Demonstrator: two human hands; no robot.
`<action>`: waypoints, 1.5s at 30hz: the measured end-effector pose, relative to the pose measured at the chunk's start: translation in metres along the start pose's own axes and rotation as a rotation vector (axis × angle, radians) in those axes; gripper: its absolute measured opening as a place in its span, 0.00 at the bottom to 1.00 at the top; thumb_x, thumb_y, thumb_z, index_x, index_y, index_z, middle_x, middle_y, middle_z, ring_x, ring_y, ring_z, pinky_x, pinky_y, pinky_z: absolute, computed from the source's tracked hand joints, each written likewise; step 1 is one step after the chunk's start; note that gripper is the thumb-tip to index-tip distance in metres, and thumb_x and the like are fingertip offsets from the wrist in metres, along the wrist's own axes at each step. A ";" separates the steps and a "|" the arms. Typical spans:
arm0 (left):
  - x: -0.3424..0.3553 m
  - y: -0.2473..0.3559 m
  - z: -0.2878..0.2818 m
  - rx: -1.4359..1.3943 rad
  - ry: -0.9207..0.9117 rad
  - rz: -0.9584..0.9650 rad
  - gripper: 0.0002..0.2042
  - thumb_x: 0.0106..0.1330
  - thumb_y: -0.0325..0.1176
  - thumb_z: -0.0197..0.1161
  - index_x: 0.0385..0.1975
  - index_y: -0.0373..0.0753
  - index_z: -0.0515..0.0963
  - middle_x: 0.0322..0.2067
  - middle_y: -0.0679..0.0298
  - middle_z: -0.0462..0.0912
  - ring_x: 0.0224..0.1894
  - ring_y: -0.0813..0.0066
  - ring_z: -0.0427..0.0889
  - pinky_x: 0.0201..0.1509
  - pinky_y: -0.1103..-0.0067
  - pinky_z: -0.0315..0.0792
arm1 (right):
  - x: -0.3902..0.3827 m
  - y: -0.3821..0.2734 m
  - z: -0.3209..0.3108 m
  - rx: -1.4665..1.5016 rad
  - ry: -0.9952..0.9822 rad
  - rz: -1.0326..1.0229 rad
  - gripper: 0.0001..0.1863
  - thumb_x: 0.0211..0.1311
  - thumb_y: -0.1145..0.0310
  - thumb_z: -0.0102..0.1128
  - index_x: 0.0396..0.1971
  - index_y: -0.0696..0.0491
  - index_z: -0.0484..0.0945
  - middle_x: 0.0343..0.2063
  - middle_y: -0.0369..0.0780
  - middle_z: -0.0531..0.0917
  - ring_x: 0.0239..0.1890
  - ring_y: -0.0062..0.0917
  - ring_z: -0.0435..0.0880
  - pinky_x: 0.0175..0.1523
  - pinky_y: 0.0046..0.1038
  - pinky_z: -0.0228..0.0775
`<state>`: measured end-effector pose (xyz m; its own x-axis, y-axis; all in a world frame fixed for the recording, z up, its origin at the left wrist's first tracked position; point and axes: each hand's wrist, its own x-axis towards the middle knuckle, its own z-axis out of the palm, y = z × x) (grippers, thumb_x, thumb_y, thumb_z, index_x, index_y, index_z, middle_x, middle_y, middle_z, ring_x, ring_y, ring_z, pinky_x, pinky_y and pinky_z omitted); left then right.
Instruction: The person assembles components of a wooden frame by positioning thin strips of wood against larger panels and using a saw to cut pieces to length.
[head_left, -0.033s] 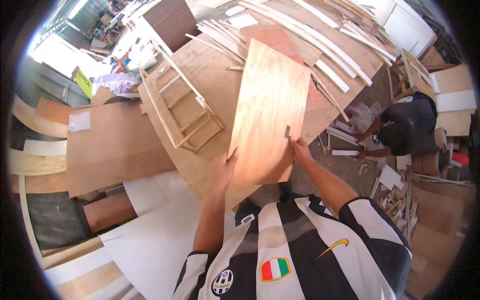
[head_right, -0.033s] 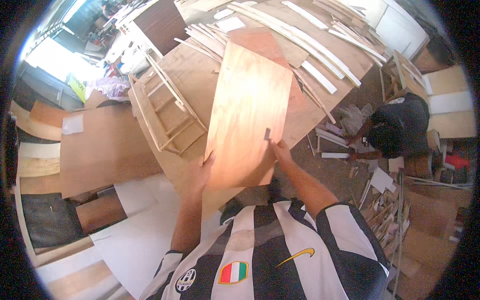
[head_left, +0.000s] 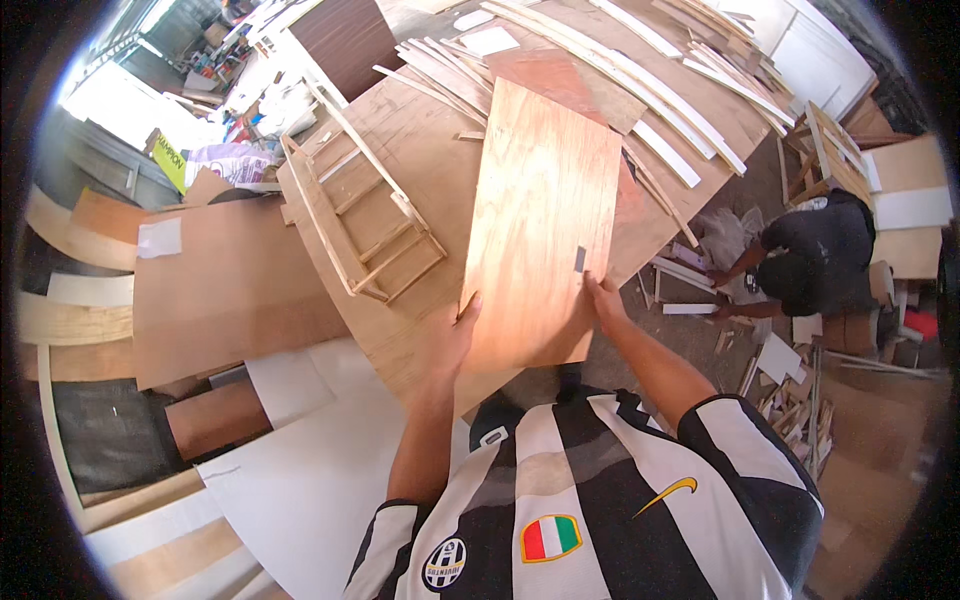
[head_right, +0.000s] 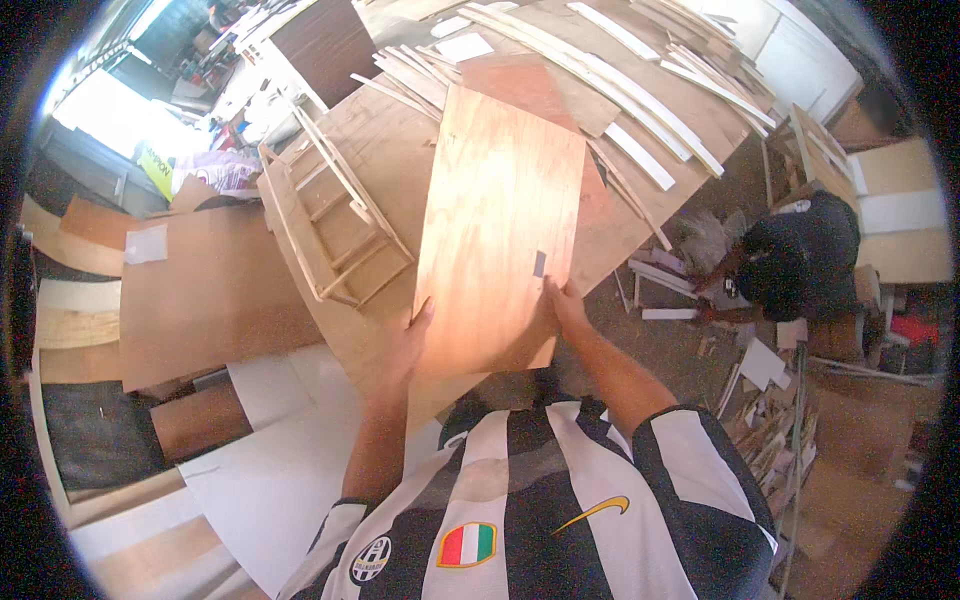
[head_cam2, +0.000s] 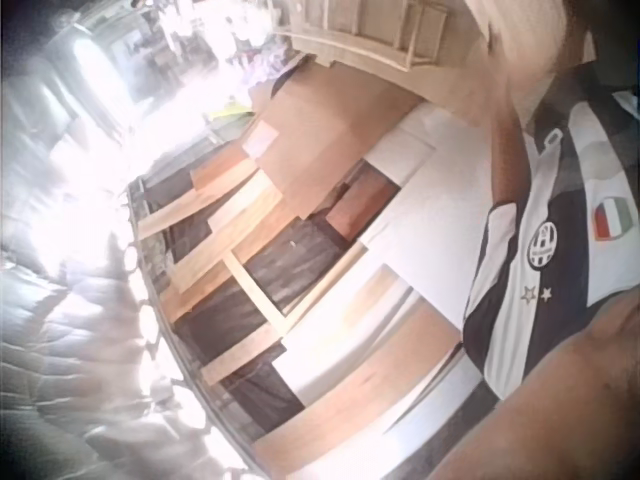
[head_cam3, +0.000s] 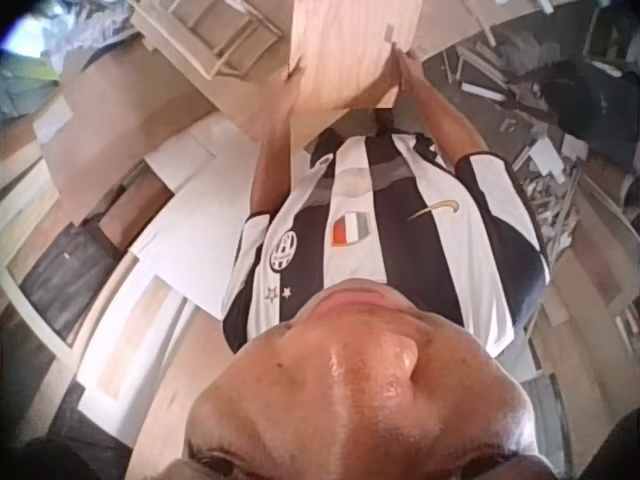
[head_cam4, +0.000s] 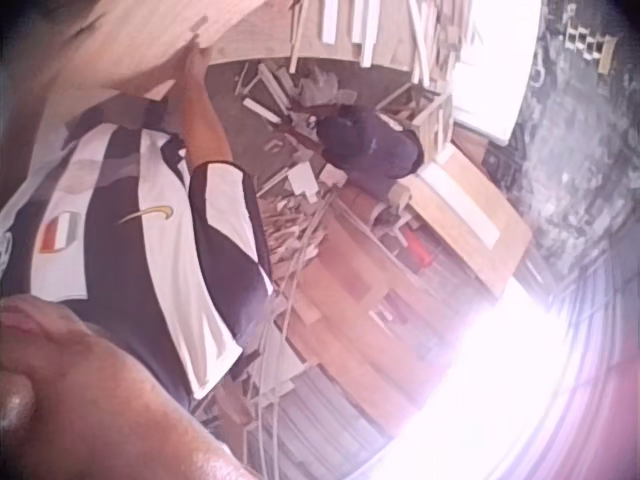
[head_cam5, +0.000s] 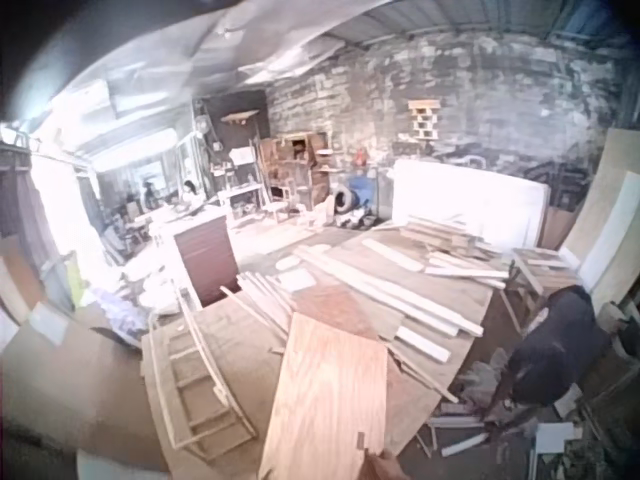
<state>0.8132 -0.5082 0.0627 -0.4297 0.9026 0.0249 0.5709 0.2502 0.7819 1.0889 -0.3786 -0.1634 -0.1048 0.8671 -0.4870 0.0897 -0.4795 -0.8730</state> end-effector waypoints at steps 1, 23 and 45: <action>0.005 -0.016 0.016 -0.118 -0.088 -0.182 0.25 0.73 0.51 0.62 0.52 0.32 0.80 0.42 0.53 0.83 0.43 0.69 0.79 0.49 0.70 0.71 | -0.005 -0.008 -0.003 0.178 0.065 -0.043 0.22 0.72 0.52 0.63 0.53 0.55 0.78 0.39 0.39 0.84 0.43 0.23 0.83 0.41 0.30 0.77; 0.111 -0.103 0.184 -0.568 -0.426 -0.750 0.27 0.75 0.52 0.58 0.62 0.35 0.75 0.49 0.55 0.86 0.45 0.70 0.83 0.45 0.76 0.75 | 0.242 -0.139 -0.214 -0.281 0.635 -0.070 0.24 0.70 0.53 0.60 0.47 0.62 0.81 0.38 0.47 0.85 0.41 0.37 0.86 0.43 0.44 0.76; 0.190 -0.082 0.366 -0.508 -0.458 -0.221 0.30 0.69 0.46 0.66 0.61 0.25 0.74 0.53 0.46 0.83 0.55 0.58 0.83 0.58 0.67 0.75 | 0.388 -0.270 0.048 -0.998 -0.286 -0.895 0.19 0.64 0.64 0.61 0.54 0.54 0.78 0.54 0.51 0.80 0.61 0.47 0.76 0.63 0.45 0.71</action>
<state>0.9403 -0.2288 -0.2244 -0.0977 0.9338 -0.3443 0.0602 0.3508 0.9345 0.9762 0.0808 -0.1180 -0.6916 0.7101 0.1322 0.5400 0.6298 -0.5583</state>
